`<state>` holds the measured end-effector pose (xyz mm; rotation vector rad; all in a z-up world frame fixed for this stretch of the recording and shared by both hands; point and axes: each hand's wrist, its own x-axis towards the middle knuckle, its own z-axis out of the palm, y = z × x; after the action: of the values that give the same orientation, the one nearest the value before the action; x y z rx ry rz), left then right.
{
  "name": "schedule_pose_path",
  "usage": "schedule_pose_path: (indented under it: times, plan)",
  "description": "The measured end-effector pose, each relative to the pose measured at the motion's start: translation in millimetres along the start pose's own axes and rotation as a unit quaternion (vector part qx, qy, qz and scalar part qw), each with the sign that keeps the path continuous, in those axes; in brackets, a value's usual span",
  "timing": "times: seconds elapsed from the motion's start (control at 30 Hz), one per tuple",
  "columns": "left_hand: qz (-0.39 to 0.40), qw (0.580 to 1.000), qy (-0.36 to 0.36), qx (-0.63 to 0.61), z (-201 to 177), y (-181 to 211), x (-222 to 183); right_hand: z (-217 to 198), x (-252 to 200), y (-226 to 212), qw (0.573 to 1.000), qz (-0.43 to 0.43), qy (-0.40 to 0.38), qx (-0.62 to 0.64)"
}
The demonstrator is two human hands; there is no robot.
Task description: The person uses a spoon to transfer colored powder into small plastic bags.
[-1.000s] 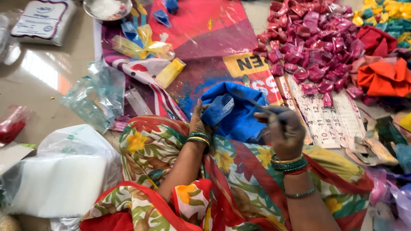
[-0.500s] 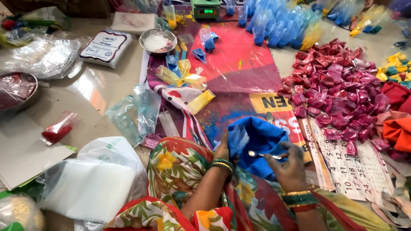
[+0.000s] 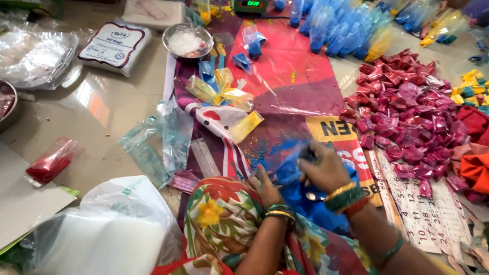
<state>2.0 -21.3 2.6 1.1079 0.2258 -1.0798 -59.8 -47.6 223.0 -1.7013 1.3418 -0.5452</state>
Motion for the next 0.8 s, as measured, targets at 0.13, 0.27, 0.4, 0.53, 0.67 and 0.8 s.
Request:
schedule_pose_path:
  times: [0.13,0.27,0.4,0.53,0.67,0.8]
  plan:
    - [0.105,0.992,0.072,0.013,7,16,-13,7,110,-14,0.999,-0.005,-0.038,-0.024]
    - [0.095,0.994,0.045,-0.020,9,16,-8,25,236,-39,0.995,-0.090,0.024,-0.030]
    - [0.065,0.998,0.007,-0.023,9,24,-12,46,307,-77,0.973,-0.166,0.146,-0.064]
    - [0.073,0.997,-0.006,-0.021,9,27,-15,50,283,-79,0.965,-0.093,0.090,0.227]
    - [0.083,0.996,-0.020,-0.024,10,21,-10,27,200,-23,0.974,-0.225,0.027,-0.015]
    - [0.069,0.996,-0.028,-0.046,5,5,1,-22,71,46,0.939,-0.278,0.039,-0.197]
